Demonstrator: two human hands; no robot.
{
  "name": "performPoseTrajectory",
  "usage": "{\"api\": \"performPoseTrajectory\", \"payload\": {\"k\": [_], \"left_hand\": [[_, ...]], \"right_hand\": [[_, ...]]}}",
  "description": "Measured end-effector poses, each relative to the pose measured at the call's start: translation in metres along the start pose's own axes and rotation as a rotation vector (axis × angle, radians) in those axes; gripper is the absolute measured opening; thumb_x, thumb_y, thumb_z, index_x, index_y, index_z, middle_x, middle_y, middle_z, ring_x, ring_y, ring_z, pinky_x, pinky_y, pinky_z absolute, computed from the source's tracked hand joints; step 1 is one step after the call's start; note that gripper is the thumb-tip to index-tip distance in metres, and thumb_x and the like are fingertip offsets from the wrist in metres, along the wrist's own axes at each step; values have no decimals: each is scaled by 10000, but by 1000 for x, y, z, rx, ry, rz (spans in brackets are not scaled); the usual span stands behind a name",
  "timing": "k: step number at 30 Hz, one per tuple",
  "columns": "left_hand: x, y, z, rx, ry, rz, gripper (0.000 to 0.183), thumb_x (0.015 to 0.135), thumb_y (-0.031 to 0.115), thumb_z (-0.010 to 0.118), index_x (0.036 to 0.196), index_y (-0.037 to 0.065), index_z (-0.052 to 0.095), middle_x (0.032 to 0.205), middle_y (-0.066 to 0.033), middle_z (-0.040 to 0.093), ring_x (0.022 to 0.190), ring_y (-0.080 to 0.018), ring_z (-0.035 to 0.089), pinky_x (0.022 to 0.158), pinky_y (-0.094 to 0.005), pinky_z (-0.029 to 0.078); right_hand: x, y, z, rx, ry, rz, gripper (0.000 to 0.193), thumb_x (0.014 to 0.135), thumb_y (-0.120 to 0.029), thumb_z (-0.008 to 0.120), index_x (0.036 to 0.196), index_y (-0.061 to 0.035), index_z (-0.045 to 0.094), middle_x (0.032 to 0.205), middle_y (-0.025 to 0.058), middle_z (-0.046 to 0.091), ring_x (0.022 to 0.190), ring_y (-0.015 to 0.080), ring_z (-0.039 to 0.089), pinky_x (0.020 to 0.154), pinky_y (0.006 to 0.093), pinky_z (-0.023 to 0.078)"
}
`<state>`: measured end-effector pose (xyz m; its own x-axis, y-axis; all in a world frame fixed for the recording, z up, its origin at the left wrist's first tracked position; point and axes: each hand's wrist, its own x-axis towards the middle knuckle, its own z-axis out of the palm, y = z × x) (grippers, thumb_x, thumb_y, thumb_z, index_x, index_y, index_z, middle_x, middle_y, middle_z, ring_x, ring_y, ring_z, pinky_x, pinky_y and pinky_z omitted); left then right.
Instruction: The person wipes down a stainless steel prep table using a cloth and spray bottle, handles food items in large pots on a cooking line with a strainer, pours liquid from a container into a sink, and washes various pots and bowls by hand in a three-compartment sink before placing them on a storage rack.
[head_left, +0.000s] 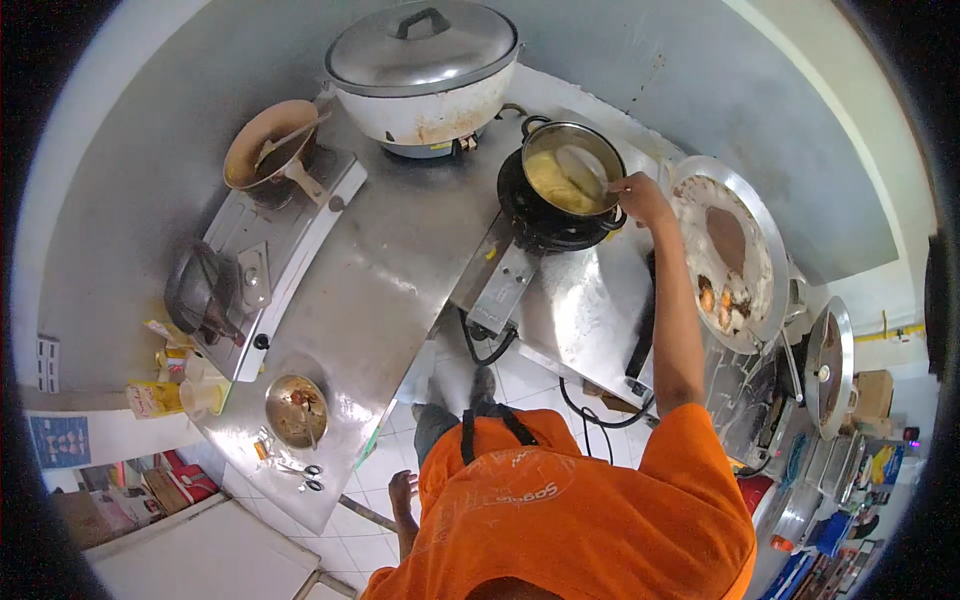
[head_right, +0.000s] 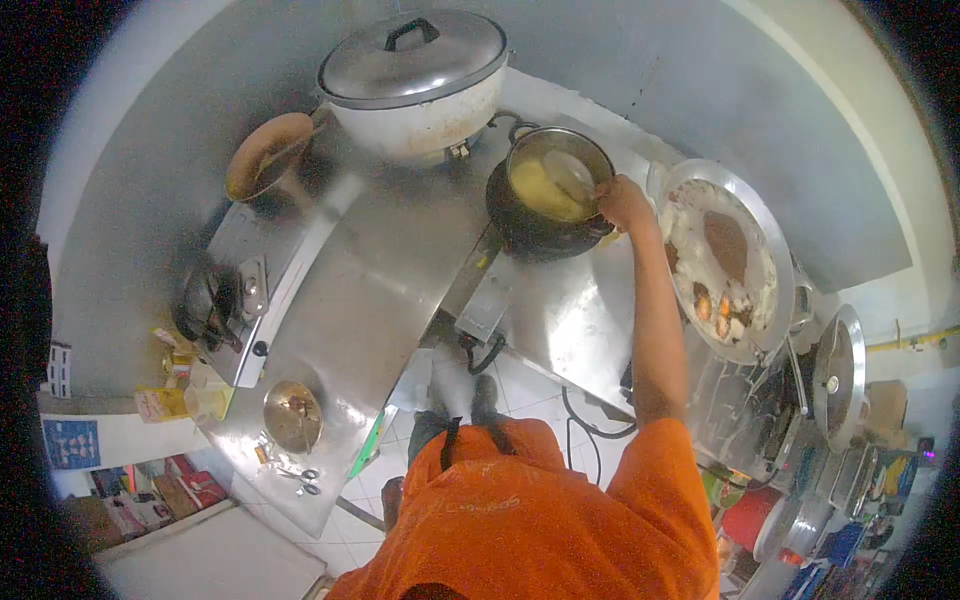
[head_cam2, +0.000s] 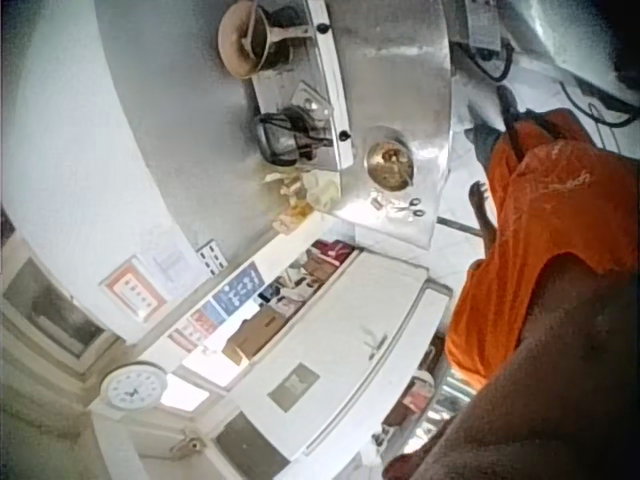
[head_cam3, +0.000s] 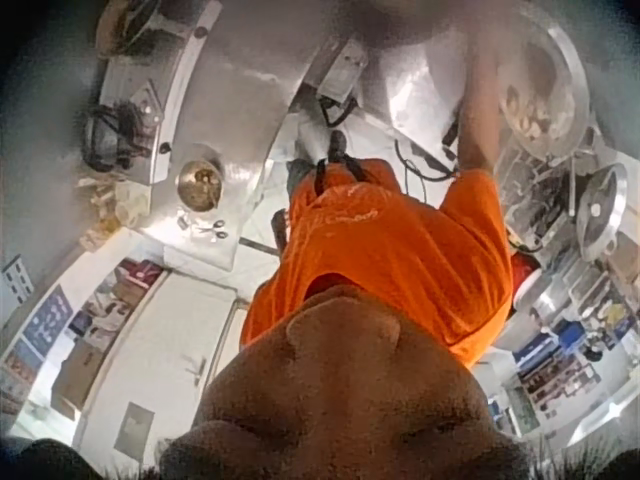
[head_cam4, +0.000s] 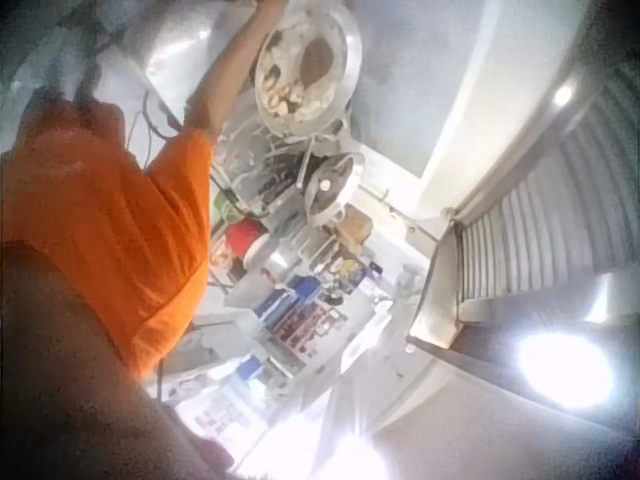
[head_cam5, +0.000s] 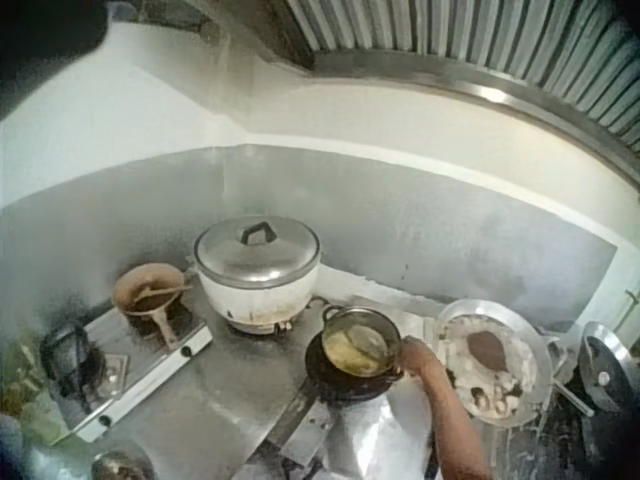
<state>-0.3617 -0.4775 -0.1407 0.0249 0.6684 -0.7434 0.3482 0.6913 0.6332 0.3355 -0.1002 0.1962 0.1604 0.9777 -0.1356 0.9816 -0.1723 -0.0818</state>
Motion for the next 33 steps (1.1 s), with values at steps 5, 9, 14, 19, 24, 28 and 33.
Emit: {"api": "performPoseTrajectory", "payload": {"k": [5, 9, 14, 19, 24, 28, 33], "left_hand": [[18, -21, -7, -83, 12, -351, 372, 911, 273, 435, 1182, 46, 552, 1021, -138, 661, 836, -252, 647, 666, -361, 531], [29, 20, -26, -261, 97, -187, 362, 898, 283, 457, 1163, 60, 562, 985, -109, 675, 760, -204, 643, 613, -333, 512], [43, 31, -37, -214, 151, -132, 346, 912, 290, 468, 1158, 66, 562, 987, -108, 676, 749, -185, 641, 597, -315, 502], [63, -42, -44, -92, 79, -217, 329, 922, 280, 480, 1173, 78, 552, 1003, -106, 676, 763, -203, 647, 617, -338, 513], [69, -52, -74, -69, -43, -262, 324, 923, 271, 485, 1180, 82, 547, 1015, -109, 674, 786, -219, 651, 632, -356, 519], [74, 10, -101, 155, -191, -65, 333, 925, 255, 477, 1214, 94, 519, 1049, -124, 665, 877, -268, 657, 686, -420, 526], [86, 14, -147, 76, -163, -136, 355, 924, 259, 477, 1238, 95, 491, 1095, -131, 648, 925, -300, 646, 715, -467, 518]], "right_hand": [[40, -16, 40, 89, 187, 54, 204, 790, -120, 523, 877, -89, 705, 735, 222, 640, 665, 363, 651, 632, 433, 537], [39, -10, 40, -47, 310, -97, 233, 791, -123, 526, 940, -109, 704, 818, 256, 634, 783, 393, 637, 710, 433, 523], [-54, -83, 1, 361, 622, 74, 371, 723, 12, 578, 1064, -103, 670, 932, 219, 647, 878, 394, 626, 726, 457, 496], [-134, -188, 78, 302, 424, 148, 643, 751, 30, 519, 1340, -227, 478, 1040, 181, 594, 777, 366, 627, 673, 447, 507], [-127, -229, 220, 239, 440, 92, 721, 703, 52, 544, 1386, -142, 416, 1050, 139, 546, 611, 327, 611, 533, 409, 516], [-115, -225, 274, 145, 309, 205, 655, 742, -60, 580, 1370, -92, 397, 1047, 157, 517, 656, 326, 630, 569, 414, 535], [-126, -228, 266, 144, 193, 255, 636, 736, -205, 665, 1333, -141, 455, 1159, 200, 482, 726, 348, 639, 621, 435, 530]]}}
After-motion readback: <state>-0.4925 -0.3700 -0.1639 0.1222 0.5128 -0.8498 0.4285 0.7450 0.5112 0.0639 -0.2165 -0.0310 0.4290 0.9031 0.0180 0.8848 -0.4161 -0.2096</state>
